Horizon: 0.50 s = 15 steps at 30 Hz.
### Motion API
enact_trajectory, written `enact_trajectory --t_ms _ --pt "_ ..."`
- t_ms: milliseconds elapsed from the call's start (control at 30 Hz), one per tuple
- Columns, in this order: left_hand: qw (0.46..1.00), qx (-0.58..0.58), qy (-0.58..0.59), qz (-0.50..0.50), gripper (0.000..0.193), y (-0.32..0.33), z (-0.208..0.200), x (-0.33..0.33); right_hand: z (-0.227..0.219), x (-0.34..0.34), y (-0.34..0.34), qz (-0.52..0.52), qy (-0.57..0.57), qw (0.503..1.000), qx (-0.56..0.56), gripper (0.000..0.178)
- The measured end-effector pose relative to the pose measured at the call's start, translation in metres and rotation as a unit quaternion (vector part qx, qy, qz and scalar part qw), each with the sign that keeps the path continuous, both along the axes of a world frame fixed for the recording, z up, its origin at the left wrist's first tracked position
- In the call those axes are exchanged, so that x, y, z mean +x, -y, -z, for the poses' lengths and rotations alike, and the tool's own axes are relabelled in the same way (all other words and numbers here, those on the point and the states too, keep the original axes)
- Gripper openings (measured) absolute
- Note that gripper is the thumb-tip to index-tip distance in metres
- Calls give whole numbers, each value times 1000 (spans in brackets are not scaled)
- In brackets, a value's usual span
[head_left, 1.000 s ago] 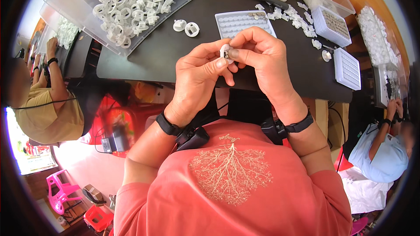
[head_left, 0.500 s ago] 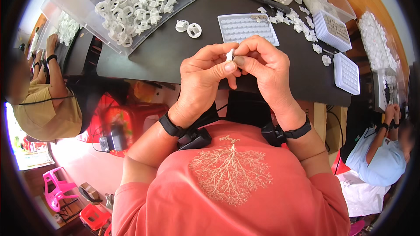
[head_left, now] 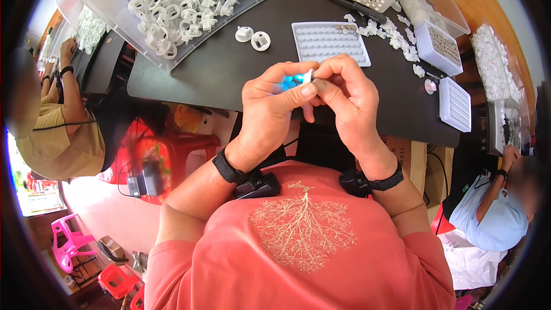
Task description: Manually assembling small white plastic components by inserting metal inserts and other plastic pieces.
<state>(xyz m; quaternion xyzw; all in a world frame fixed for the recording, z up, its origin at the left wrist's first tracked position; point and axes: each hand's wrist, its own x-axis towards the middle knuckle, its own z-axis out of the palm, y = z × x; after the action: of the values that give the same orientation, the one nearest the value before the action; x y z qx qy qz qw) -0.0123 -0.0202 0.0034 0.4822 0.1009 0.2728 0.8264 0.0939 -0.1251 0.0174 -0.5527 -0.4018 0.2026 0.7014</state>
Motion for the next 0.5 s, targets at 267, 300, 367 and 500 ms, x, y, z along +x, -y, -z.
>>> enact_trajectory --t_ms 267,300,367,500 --pt "997 -64 22 35 32 -11 3 -2 1 1 2 -42 35 998 12 9" --pt "996 -70 29 44 33 -11 3 -2 -1 0 3 -53 -44 998 -1 10" --pt "996 -67 32 52 33 -12 2 -2 1 3 4 -53 -11 999 3 13" --pt "995 -65 40 60 32 -12 2 -2 6 5 3 -17 81 997 5 14"
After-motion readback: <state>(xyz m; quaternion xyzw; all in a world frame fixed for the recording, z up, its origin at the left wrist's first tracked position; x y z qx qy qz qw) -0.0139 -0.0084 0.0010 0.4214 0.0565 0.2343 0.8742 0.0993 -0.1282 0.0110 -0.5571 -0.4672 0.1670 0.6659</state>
